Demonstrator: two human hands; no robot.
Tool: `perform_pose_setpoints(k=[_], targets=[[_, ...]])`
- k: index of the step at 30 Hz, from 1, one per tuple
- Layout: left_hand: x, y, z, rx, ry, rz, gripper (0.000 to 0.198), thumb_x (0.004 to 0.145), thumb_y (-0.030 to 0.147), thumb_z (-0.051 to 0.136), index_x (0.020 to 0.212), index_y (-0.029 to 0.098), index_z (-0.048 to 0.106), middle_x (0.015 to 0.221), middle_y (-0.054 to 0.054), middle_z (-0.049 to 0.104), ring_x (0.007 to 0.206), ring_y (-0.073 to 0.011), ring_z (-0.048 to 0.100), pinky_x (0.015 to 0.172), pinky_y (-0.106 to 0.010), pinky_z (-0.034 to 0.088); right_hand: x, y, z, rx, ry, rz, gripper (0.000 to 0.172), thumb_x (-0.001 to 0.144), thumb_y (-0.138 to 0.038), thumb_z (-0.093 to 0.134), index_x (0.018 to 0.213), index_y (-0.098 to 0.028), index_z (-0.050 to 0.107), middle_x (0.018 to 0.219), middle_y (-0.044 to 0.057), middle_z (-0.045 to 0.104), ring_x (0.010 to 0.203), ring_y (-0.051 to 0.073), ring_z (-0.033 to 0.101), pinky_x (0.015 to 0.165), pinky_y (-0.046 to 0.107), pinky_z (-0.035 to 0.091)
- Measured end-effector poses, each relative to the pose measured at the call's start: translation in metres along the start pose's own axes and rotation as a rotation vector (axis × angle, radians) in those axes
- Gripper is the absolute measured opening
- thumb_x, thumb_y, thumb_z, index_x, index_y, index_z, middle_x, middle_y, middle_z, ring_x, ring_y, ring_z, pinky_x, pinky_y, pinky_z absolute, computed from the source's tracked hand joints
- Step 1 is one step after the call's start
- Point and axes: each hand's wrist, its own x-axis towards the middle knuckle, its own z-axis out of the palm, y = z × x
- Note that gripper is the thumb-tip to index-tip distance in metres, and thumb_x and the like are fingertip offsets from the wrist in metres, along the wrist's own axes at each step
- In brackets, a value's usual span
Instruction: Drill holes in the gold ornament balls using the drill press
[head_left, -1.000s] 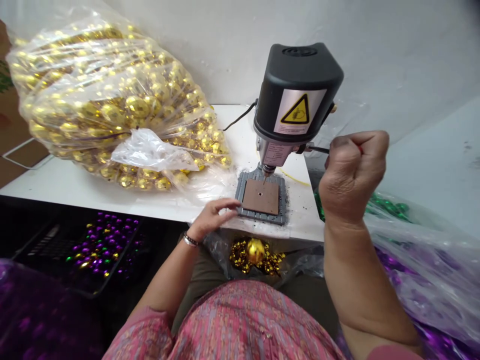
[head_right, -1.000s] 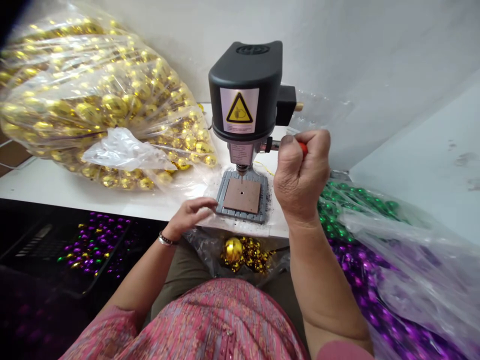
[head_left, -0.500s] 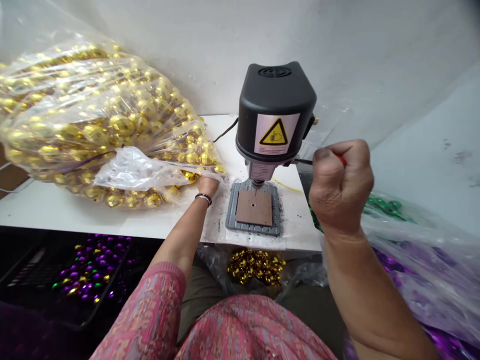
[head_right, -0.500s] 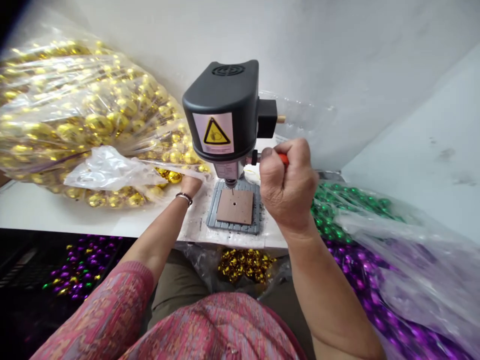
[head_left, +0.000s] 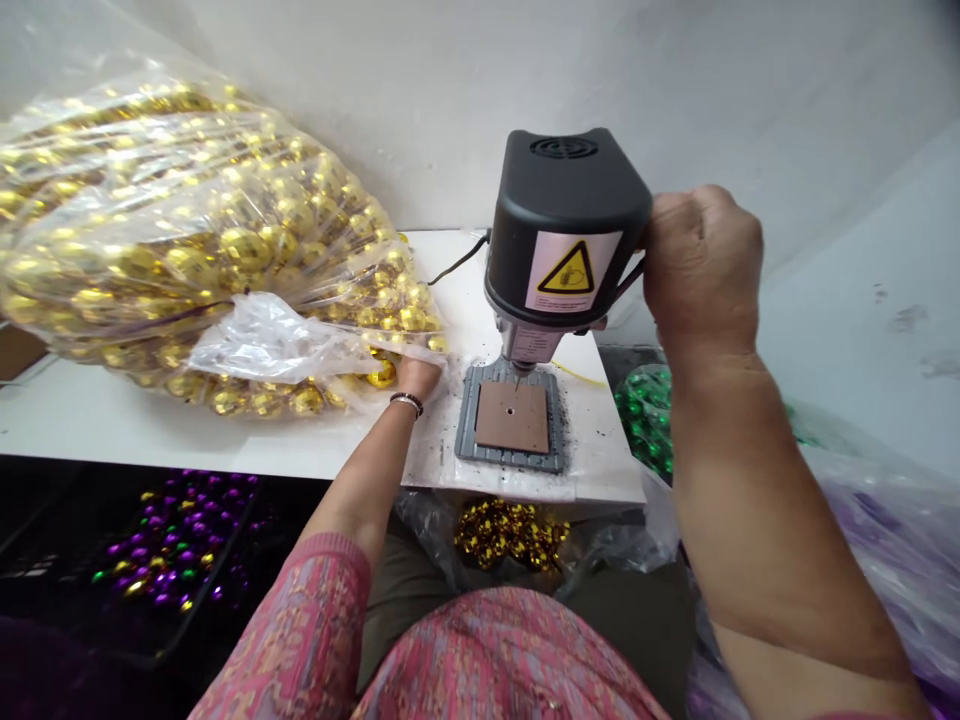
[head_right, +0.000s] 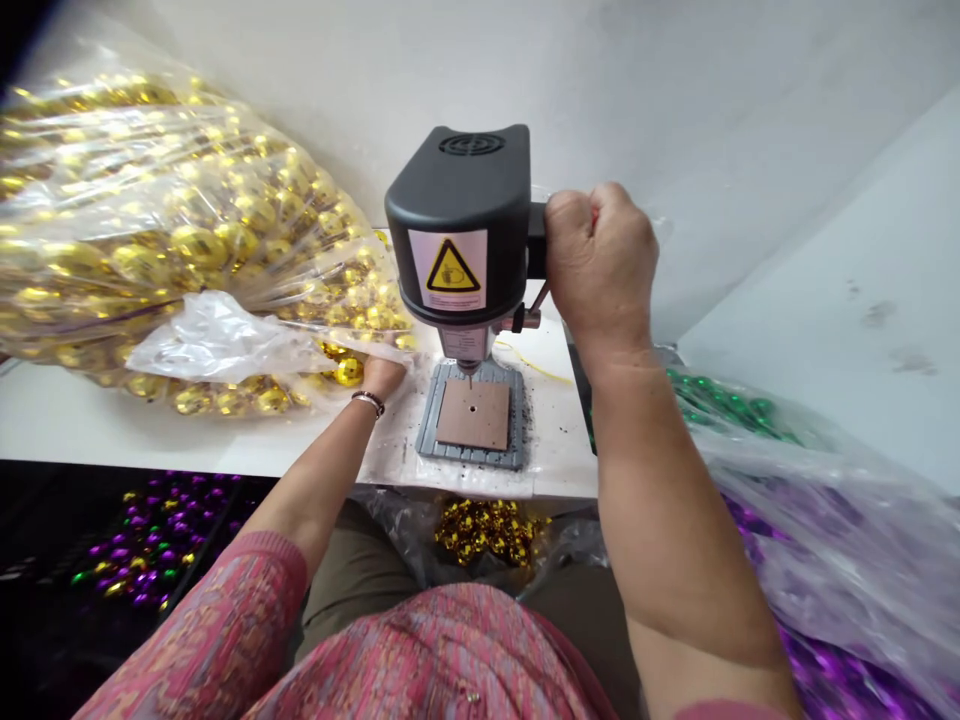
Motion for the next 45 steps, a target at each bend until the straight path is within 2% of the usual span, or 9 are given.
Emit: perform_pose_setpoints(k=[5,9,13,17,21,25,30,36,45], targets=[[-0.056,-0.008,-0.053,-0.043,0.023,-0.002,0.040,0.073,0.026,0.075,0.111,0.016,0.068,0.106,-0.014,0.072,0.106,-0.0296,0.066,0.095,-0.041,0.051,0.002,-0.009,0.004,-0.067,0.011,0.066,0.035,0.095,-0.027,0.045,0.062,-0.018,0.042,0.061,-0.006,0.034,0.065,0.006,0.026,0.072,0.029,0.028],[-0.115,-0.008,-0.077,-0.742,-0.196,-0.112,0.053,0.074,0.041,0.075,0.121,0.021,0.061,0.103,-0.005,0.072,0.092,-0.0208,0.069,0.084,-0.034,0.055,0.002,-0.020,0.005,-0.124,0.033,0.169,0.038,0.094,-0.017,0.044,0.058,-0.019,0.032,0.063,-0.005,0.025,0.066,0.007,0.019,0.070,0.031,0.022],[-0.147,0.003,-0.062,-1.358,-0.525,-0.303,0.052,0.072,0.050,0.076,0.111,0.020,0.064,0.103,-0.006,0.074,0.078,-0.0172,0.069,0.074,-0.031,0.057,0.002,-0.027,0.003,-0.131,0.001,0.189,0.041,0.097,-0.016,0.042,0.058,-0.019,0.031,0.062,-0.005,0.025,0.065,0.008,0.018,0.069,0.031,0.019],[-0.155,0.016,-0.035,-1.515,-0.632,-0.379,0.047,0.076,0.049,0.076,0.111,0.018,0.065,0.101,-0.007,0.075,0.071,-0.0137,0.067,0.067,-0.027,0.055,0.002,-0.032,0.001,-0.132,-0.048,0.197,0.041,0.098,-0.014,0.043,0.058,-0.020,0.035,0.062,-0.005,0.032,0.065,0.009,0.025,0.071,0.032,0.021],[-0.152,0.029,-0.021,-1.431,-0.629,-0.337,0.056,0.077,0.042,0.081,0.124,0.022,0.058,0.093,-0.003,0.073,0.077,-0.0157,0.072,0.064,-0.023,0.053,0.001,-0.033,0.000,-0.123,-0.061,0.194,0.042,0.100,-0.017,0.043,0.060,-0.020,0.033,0.061,-0.006,0.033,0.065,0.009,0.024,0.070,0.031,0.021],[-0.145,0.039,-0.019,-1.267,-0.566,-0.314,0.059,0.083,0.042,0.075,0.136,0.025,0.053,0.104,-0.005,0.073,0.080,-0.0138,0.072,0.064,-0.022,0.053,0.003,-0.031,0.000,-0.099,-0.071,0.207,0.044,0.101,-0.018,0.045,0.059,-0.020,0.030,0.058,-0.006,0.031,0.064,0.009,0.023,0.070,0.030,0.020],[-0.132,0.047,-0.013,-0.866,-0.402,-0.113,0.058,0.088,0.039,0.066,0.143,0.024,0.052,0.129,-0.009,0.068,0.102,-0.0181,0.068,0.084,-0.029,0.057,0.004,-0.031,0.001,-0.040,-0.063,0.211,0.046,0.100,-0.020,0.051,0.059,-0.020,0.030,0.057,-0.007,0.028,0.065,0.009,0.020,0.070,0.030,0.018],[-0.120,0.058,-0.001,-0.386,-0.238,0.097,0.066,0.080,0.035,0.076,0.141,0.018,0.059,0.119,-0.010,0.073,0.110,-0.0249,0.067,0.101,-0.037,0.052,0.002,-0.034,0.000,-0.044,-0.084,0.216,0.046,0.101,-0.024,0.050,0.060,-0.020,0.029,0.059,-0.007,0.028,0.065,0.009,0.021,0.068,0.029,0.018],[-0.116,0.062,0.004,-0.224,-0.210,0.249,0.061,0.077,0.024,0.078,0.135,0.020,0.062,0.131,-0.010,0.069,0.119,-0.0253,0.065,0.107,-0.038,0.051,0.004,-0.032,-0.001,-0.045,-0.099,0.205,0.046,0.102,-0.028,0.048,0.062,-0.020,0.027,0.063,-0.008,0.024,0.068,0.008,0.020,0.068,0.027,0.019]])
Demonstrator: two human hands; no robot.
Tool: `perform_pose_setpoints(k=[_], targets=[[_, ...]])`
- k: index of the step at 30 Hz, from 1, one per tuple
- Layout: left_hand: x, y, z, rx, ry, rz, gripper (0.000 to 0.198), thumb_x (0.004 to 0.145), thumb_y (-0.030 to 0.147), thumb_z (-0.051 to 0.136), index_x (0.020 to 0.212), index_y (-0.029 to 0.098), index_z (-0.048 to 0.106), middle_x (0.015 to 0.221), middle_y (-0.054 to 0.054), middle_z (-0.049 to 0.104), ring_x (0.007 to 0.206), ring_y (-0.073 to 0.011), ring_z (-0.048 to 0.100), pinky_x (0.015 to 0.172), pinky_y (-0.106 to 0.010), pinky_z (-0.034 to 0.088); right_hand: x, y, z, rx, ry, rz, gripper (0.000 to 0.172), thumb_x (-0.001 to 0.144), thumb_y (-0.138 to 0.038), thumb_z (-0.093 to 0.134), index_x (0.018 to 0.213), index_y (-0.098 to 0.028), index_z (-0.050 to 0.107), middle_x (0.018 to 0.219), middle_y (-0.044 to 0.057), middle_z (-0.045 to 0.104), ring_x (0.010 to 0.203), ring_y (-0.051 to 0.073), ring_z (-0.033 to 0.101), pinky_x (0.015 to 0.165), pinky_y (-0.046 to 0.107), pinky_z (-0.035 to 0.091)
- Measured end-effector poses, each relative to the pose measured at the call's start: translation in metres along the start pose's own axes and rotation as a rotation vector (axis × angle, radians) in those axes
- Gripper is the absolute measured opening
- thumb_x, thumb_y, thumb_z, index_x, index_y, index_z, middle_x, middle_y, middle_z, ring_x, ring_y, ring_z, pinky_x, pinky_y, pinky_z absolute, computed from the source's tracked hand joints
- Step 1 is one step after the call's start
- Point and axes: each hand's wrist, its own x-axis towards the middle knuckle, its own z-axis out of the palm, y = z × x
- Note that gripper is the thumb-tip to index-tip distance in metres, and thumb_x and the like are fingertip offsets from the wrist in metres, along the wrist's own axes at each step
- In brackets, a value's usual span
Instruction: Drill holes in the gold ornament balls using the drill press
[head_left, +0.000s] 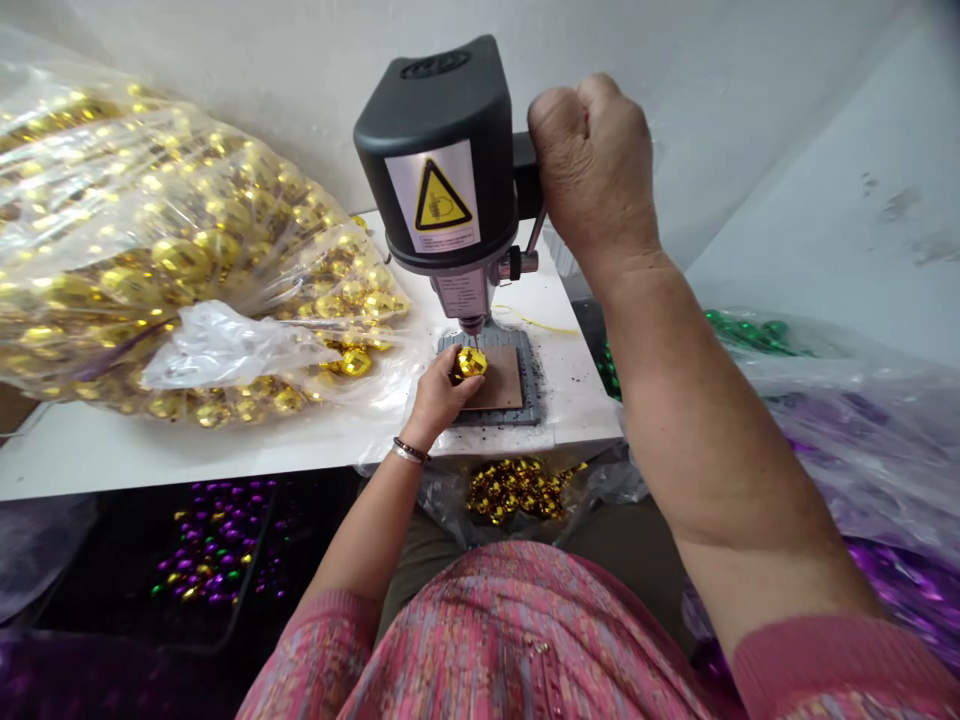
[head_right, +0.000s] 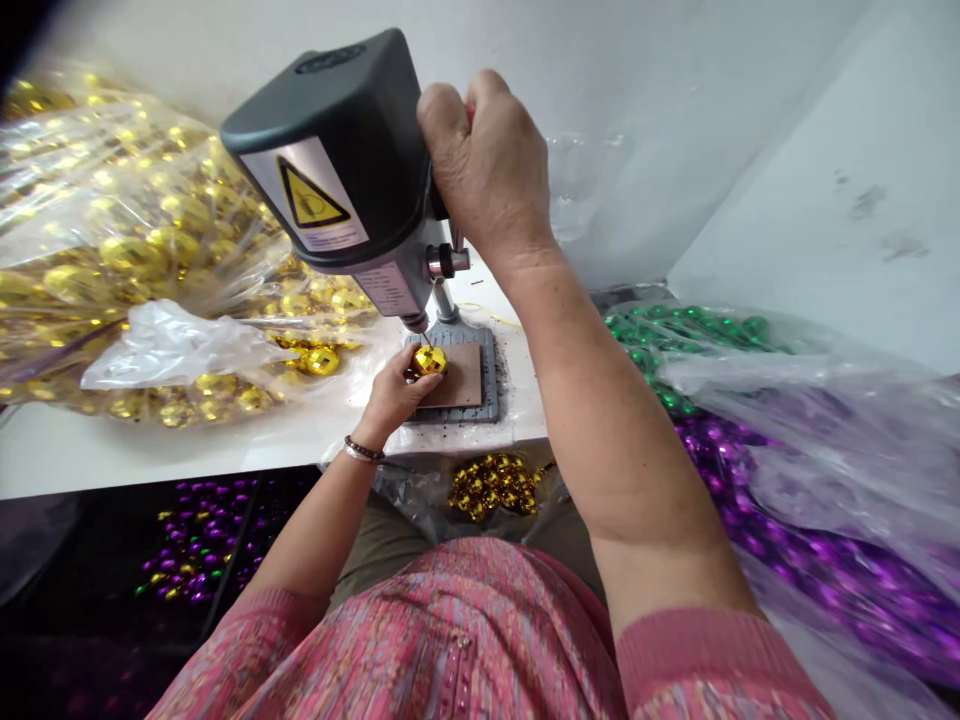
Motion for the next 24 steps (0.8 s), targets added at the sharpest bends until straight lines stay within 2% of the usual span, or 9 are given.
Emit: perform_pose_setpoints(k=[5,9,14,17,20,24], targets=[[0.001,0.000,0.005,0.052,-0.010,0.123,0.060,0.074,0.018,0.080,0.131,0.019,0.064,0.135,-0.012,0.067,0.128,-0.0291,0.061,0.115,-0.045,0.046,-0.002,-0.001,0.000,0.008,-0.001,0.007,0.045,0.103,-0.028,0.046,0.063,-0.020,0.027,0.063,-0.007,0.023,0.068,0.008,0.019,0.069,0.027,0.019],[0.001,-0.002,0.009,0.048,-0.035,0.160,0.063,0.072,0.015,0.080,0.133,0.018,0.064,0.141,-0.014,0.064,0.132,-0.0305,0.058,0.120,-0.047,0.041,-0.003,-0.001,0.000,0.014,0.004,0.002,0.045,0.102,-0.027,0.048,0.062,-0.020,0.027,0.062,-0.008,0.024,0.067,0.009,0.020,0.069,0.027,0.019],[-0.001,-0.002,0.015,-0.097,-0.062,0.140,0.059,0.079,0.028,0.078,0.135,0.019,0.064,0.137,-0.012,0.067,0.129,-0.0283,0.061,0.115,-0.044,0.045,-0.002,0.000,0.000,0.030,0.015,-0.002,0.045,0.101,-0.025,0.048,0.062,-0.020,0.028,0.061,-0.008,0.026,0.067,0.008,0.021,0.069,0.027,0.019],[-0.002,0.002,0.020,-0.152,-0.031,0.063,0.055,0.083,0.031,0.075,0.135,0.019,0.064,0.134,-0.010,0.069,0.123,-0.0261,0.064,0.111,-0.042,0.047,-0.002,0.002,0.000,0.044,0.023,-0.015,0.044,0.102,-0.024,0.047,0.062,-0.020,0.028,0.061,-0.008,0.026,0.068,0.008,0.022,0.070,0.028,0.019],[-0.003,0.004,0.025,-0.142,0.005,-0.018,0.059,0.082,0.031,0.076,0.138,0.017,0.062,0.127,-0.011,0.072,0.115,-0.0256,0.067,0.106,-0.040,0.050,-0.003,0.003,0.000,0.054,0.027,-0.030,0.044,0.102,-0.023,0.046,0.062,-0.020,0.028,0.061,-0.008,0.026,0.068,0.008,0.022,0.070,0.028,0.020],[-0.002,0.003,0.027,-0.048,0.034,-0.019,0.061,0.078,0.032,0.080,0.134,0.017,0.065,0.115,-0.011,0.075,0.107,-0.0272,0.067,0.102,-0.041,0.050,-0.003,0.004,0.001,0.056,0.021,-0.024,0.045,0.100,-0.021,0.050,0.062,-0.020,0.028,0.062,-0.007,0.028,0.067,0.008,0.023,0.070,0.029,0.021]])
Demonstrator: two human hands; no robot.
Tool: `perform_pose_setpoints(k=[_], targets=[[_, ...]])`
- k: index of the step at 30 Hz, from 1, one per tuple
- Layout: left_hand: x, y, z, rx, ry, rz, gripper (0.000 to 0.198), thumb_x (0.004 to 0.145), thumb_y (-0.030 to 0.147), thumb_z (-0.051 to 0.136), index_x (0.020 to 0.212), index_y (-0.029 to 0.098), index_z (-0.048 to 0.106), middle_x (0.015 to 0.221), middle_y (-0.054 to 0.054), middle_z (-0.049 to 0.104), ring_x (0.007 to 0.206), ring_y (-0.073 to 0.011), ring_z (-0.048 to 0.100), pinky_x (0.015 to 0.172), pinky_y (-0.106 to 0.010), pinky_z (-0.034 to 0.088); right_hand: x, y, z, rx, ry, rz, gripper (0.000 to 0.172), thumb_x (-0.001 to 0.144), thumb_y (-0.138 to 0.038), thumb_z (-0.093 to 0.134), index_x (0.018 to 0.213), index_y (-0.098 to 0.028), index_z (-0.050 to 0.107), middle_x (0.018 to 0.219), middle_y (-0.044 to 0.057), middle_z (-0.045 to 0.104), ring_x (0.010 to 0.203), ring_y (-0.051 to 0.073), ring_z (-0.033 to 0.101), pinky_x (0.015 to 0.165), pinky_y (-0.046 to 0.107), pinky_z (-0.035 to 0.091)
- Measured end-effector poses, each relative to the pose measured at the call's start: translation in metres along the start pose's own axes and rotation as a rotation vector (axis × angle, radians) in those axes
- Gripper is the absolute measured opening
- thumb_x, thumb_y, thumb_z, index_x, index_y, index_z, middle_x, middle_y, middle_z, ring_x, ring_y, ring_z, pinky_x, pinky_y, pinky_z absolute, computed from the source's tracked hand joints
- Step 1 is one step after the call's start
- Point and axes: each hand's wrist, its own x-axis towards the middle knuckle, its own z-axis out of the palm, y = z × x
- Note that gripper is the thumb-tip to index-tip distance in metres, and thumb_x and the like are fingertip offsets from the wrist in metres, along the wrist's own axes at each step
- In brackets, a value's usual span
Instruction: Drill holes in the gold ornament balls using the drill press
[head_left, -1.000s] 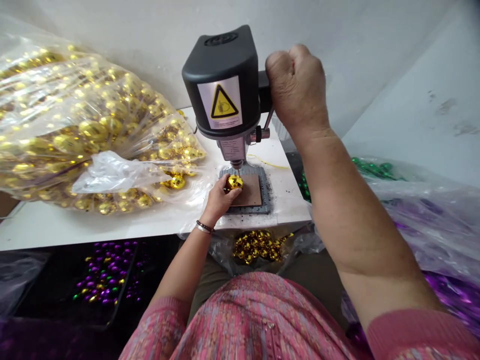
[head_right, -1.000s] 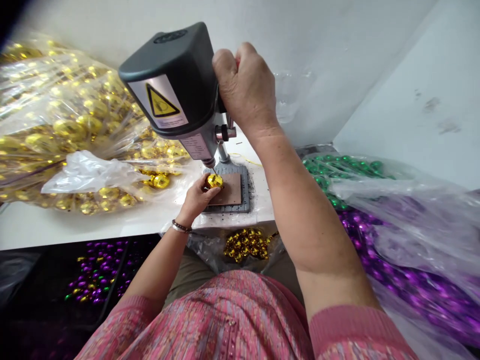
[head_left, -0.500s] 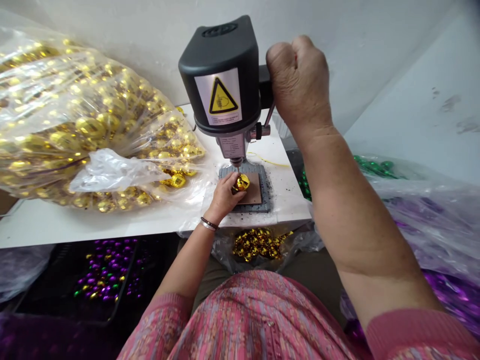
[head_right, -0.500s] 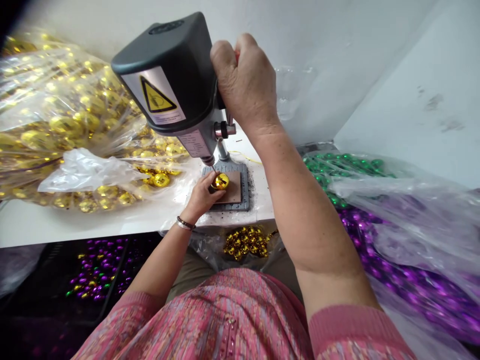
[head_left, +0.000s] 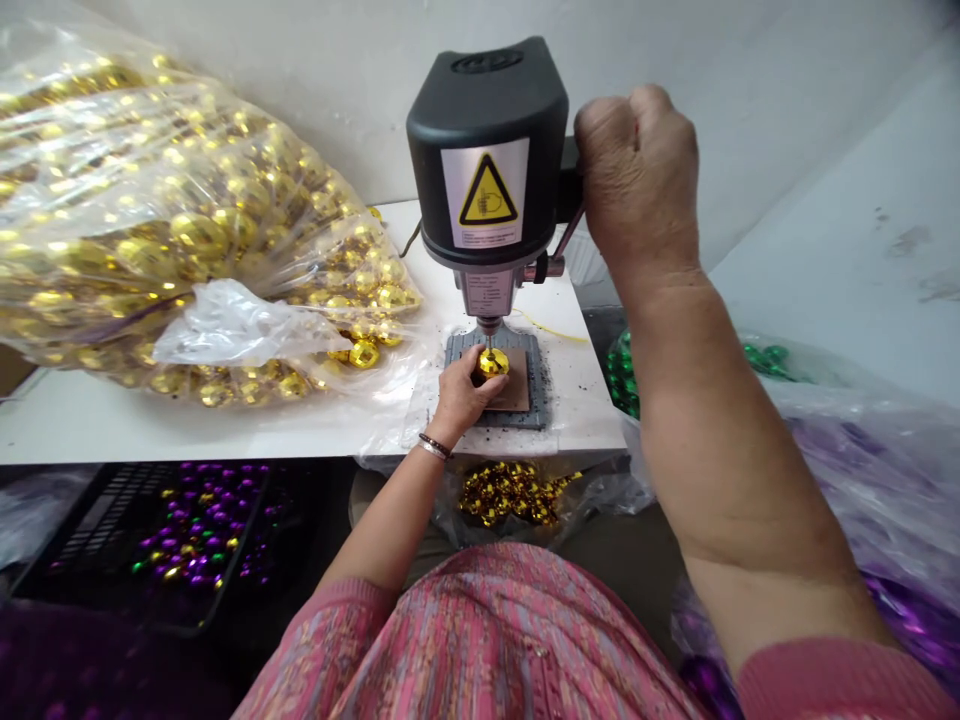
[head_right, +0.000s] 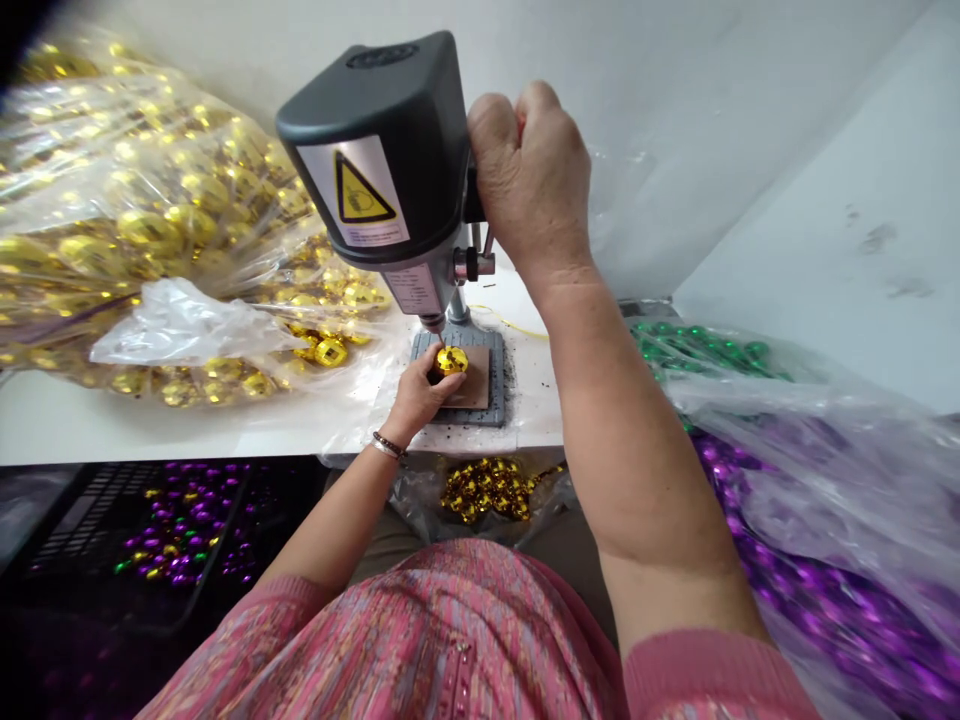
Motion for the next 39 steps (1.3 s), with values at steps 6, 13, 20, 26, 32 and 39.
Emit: perform_pose_setpoints(k=[6,13,20,26,32,39], targets=[[0.000,0.000,-0.001,0.076,0.044,0.029,0.058,0.075,0.030,0.083,0.131,0.021,0.068,0.119,-0.009,0.073,0.113,-0.0276,0.063,0.107,-0.042,0.046,-0.011,0.002,-0.004,0.019,0.021,-0.041,0.045,0.099,-0.020,0.052,0.063,-0.022,0.024,0.062,-0.006,0.023,0.065,0.008,0.022,0.070,0.029,0.023],[-0.002,-0.002,0.000,0.075,0.041,0.039,0.059,0.075,0.029,0.083,0.132,0.021,0.068,0.119,-0.009,0.073,0.114,-0.0283,0.062,0.107,-0.042,0.046,-0.075,0.041,-0.016,0.000,0.070,-0.377,0.018,0.087,-0.028,0.052,0.076,-0.023,0.039,0.069,-0.004,0.041,0.062,0.009,0.035,0.067,0.027,0.037],[-0.003,-0.002,0.001,0.057,0.040,0.038,0.060,0.075,0.030,0.084,0.132,0.022,0.068,0.123,-0.009,0.072,0.117,-0.0281,0.062,0.109,-0.042,0.045,-0.106,0.078,-0.008,-0.120,0.163,-0.426,0.015,0.088,-0.040,0.049,0.080,-0.027,0.049,0.066,-0.002,0.049,0.059,0.014,0.050,0.059,0.030,0.045],[-0.003,-0.001,-0.001,0.094,0.027,0.041,0.059,0.076,0.030,0.084,0.132,0.020,0.068,0.122,-0.010,0.073,0.116,-0.0295,0.061,0.108,-0.042,0.046,-0.110,0.090,0.003,-0.092,0.289,-0.568,0.010,0.091,-0.032,0.051,0.084,-0.026,0.050,0.066,-0.003,0.051,0.056,0.011,0.050,0.056,0.027,0.044],[-0.004,0.005,-0.005,0.144,-0.011,0.031,0.057,0.079,0.033,0.081,0.134,0.022,0.067,0.120,-0.006,0.073,0.115,-0.0265,0.061,0.106,-0.037,0.047,-0.113,0.099,0.011,-0.017,0.343,-0.686,0.005,0.092,-0.023,0.053,0.088,-0.021,0.052,0.074,-0.003,0.053,0.065,0.008,0.053,0.060,0.023,0.045],[-0.004,0.009,-0.007,0.162,-0.026,0.013,0.058,0.079,0.034,0.082,0.134,0.022,0.067,0.115,-0.007,0.074,0.113,-0.0264,0.062,0.103,-0.037,0.048,-0.119,0.105,0.019,0.042,0.362,-0.683,0.004,0.093,-0.019,0.052,0.089,-0.020,0.051,0.076,-0.002,0.051,0.065,0.008,0.049,0.062,0.024,0.043]])
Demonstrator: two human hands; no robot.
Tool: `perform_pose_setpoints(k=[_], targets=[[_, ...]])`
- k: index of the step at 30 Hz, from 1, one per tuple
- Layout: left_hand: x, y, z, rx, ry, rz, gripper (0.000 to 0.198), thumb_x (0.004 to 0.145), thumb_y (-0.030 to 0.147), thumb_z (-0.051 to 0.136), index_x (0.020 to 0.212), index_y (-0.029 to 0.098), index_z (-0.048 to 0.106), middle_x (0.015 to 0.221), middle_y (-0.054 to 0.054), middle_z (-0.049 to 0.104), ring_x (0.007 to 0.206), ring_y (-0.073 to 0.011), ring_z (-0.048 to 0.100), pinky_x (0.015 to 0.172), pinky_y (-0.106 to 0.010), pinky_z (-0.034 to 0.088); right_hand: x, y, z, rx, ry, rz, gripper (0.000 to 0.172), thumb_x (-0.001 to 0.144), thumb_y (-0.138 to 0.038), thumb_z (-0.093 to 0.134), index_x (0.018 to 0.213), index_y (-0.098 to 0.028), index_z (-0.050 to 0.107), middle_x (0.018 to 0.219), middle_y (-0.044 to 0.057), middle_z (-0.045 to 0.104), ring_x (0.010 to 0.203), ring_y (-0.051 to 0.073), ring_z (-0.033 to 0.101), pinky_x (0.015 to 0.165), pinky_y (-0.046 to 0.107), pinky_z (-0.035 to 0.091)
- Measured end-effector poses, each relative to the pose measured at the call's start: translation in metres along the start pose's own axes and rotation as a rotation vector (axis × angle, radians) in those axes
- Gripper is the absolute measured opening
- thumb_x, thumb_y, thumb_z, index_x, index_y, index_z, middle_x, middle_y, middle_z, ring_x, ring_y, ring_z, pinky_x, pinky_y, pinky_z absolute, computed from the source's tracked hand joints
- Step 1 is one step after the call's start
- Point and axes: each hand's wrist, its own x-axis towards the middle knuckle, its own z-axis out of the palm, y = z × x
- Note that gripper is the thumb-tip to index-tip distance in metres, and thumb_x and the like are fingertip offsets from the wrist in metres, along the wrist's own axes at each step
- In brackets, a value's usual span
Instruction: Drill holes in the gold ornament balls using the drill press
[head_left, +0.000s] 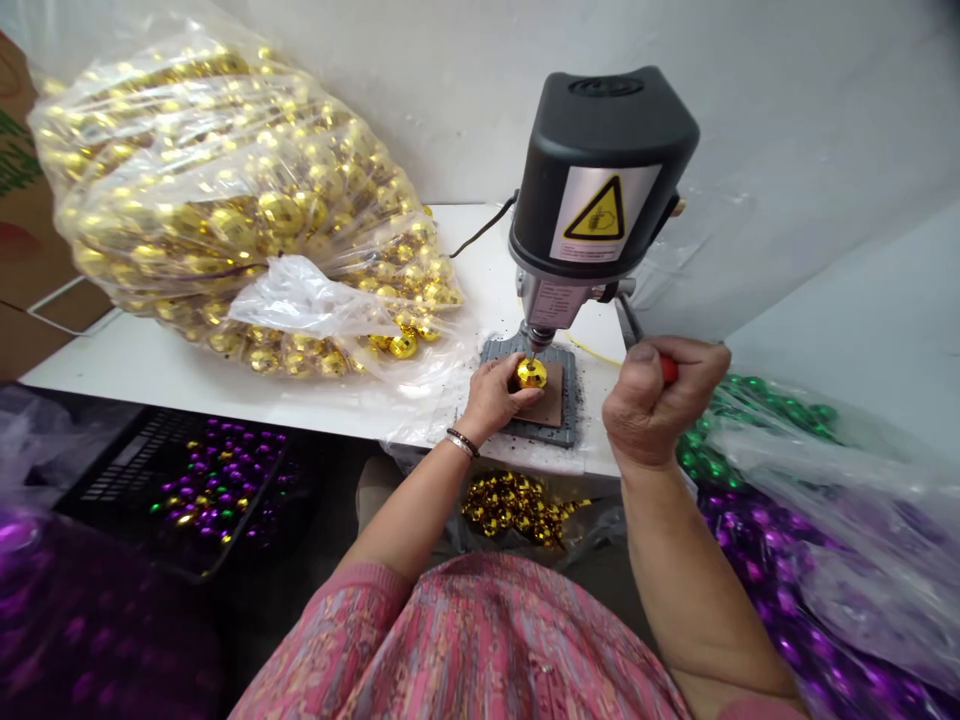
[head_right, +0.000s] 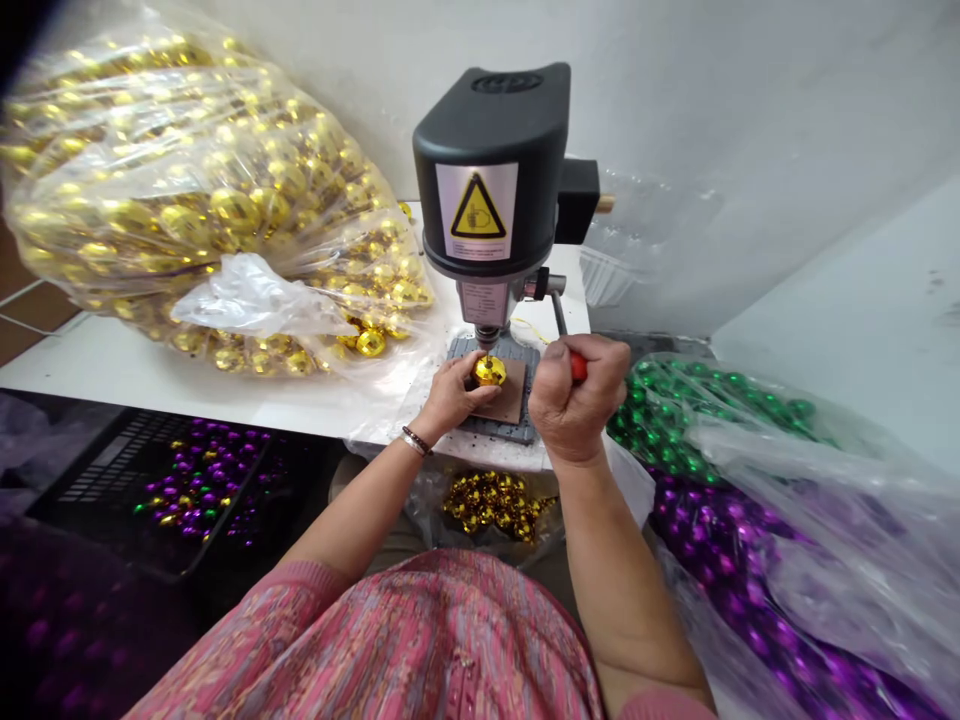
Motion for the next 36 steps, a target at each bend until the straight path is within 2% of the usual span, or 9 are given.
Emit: perform_pose_setpoints(k=[6,8,13,20,23,26,29,32,36], targets=[[0.001,-0.001,0.002,-0.019,-0.002,0.008,0.060,0.078,0.034,0.082,0.134,0.022,0.066,0.121,-0.007,0.073,0.115,-0.0265,0.062,0.105,-0.038,0.048,0.007,0.001,0.002,-0.011,0.022,0.050,0.020,0.096,-0.034,0.049,0.082,-0.019,0.049,0.071,-0.002,0.049,0.063,0.008,0.048,0.060,0.026,0.039],[0.003,-0.001,0.002,-0.018,-0.001,0.000,0.062,0.076,0.035,0.084,0.134,0.021,0.066,0.117,-0.008,0.074,0.114,-0.0274,0.063,0.103,-0.039,0.049,0.033,-0.002,0.003,-0.036,0.023,0.082,0.027,0.096,-0.039,0.050,0.079,-0.018,0.050,0.071,-0.002,0.048,0.064,0.008,0.046,0.061,0.026,0.037],[-0.008,-0.002,-0.005,-0.134,-0.018,0.049,0.051,0.080,0.034,0.079,0.127,0.017,0.066,0.106,-0.008,0.075,0.098,-0.0239,0.068,0.092,-0.037,0.053,0.108,-0.010,0.010,-0.094,-0.209,0.386,0.024,0.095,-0.023,0.046,0.071,-0.020,0.042,0.069,-0.006,0.042,0.068,0.006,0.038,0.072,0.029,0.033],[-0.054,-0.027,-0.031,-0.152,-0.168,0.405,0.078,0.067,0.050,0.090,0.135,0.024,0.063,0.138,-0.013,0.067,0.127,-0.0305,0.061,0.111,-0.047,0.047,0.119,-0.014,0.015,-0.150,-0.235,0.487,0.026,0.095,-0.020,0.045,0.069,-0.021,0.040,0.070,-0.007,0.039,0.071,0.007,0.041,0.078,0.033,0.030],[-0.039,-0.050,-0.062,-0.061,0.094,0.160,0.046,0.092,0.040,0.068,0.134,0.022,0.063,0.130,-0.013,0.071,0.105,-0.0231,0.070,0.100,-0.041,0.054,0.116,-0.010,0.015,-0.131,-0.235,0.444,0.026,0.095,-0.022,0.047,0.070,-0.020,0.040,0.069,-0.007,0.039,0.071,0.007,0.043,0.076,0.032,0.031],[-0.006,-0.073,-0.099,0.236,0.377,-0.231,0.034,0.098,0.023,0.051,0.128,0.014,0.066,0.124,-0.018,0.072,0.106,-0.0257,0.069,0.100,-0.041,0.052,0.113,-0.004,0.014,-0.086,-0.231,0.397,0.023,0.095,-0.022,0.047,0.073,-0.019,0.044,0.072,-0.006,0.046,0.072,0.007,0.045,0.076,0.030,0.034],[0.021,-0.087,-0.121,0.455,0.264,-0.494,0.031,0.095,0.028,0.056,0.116,0.010,0.070,0.121,-0.022,0.071,0.115,-0.0334,0.066,0.096,-0.042,0.052,0.108,0.004,0.014,-0.073,-0.220,0.343,0.023,0.098,-0.029,0.047,0.078,-0.017,0.049,0.072,-0.006,0.047,0.070,0.006,0.043,0.074,0.029,0.035],[0.032,-0.093,-0.119,0.549,0.119,-0.506,0.035,0.090,0.037,0.063,0.116,0.014,0.069,0.123,-0.021,0.071,0.116,-0.0357,0.065,0.095,-0.044,0.051,0.104,0.008,0.014,-0.063,-0.202,0.282,0.034,0.100,-0.044,0.044,0.081,-0.016,0.052,0.070,-0.007,0.046,0.066,0.005,0.041,0.073,0.029,0.035],[0.025,-0.094,-0.103,0.499,0.194,-0.452,0.045,0.085,0.033,0.065,0.125,0.013,0.063,0.120,-0.020,0.071,0.114,-0.0350,0.065,0.101,-0.048,0.049,0.103,0.005,0.014,-0.037,-0.196,0.292,0.037,0.100,-0.048,0.041,0.078,-0.018,0.047,0.070,-0.007,0.044,0.066,0.005,0.039,0.070,0.026,0.033]])
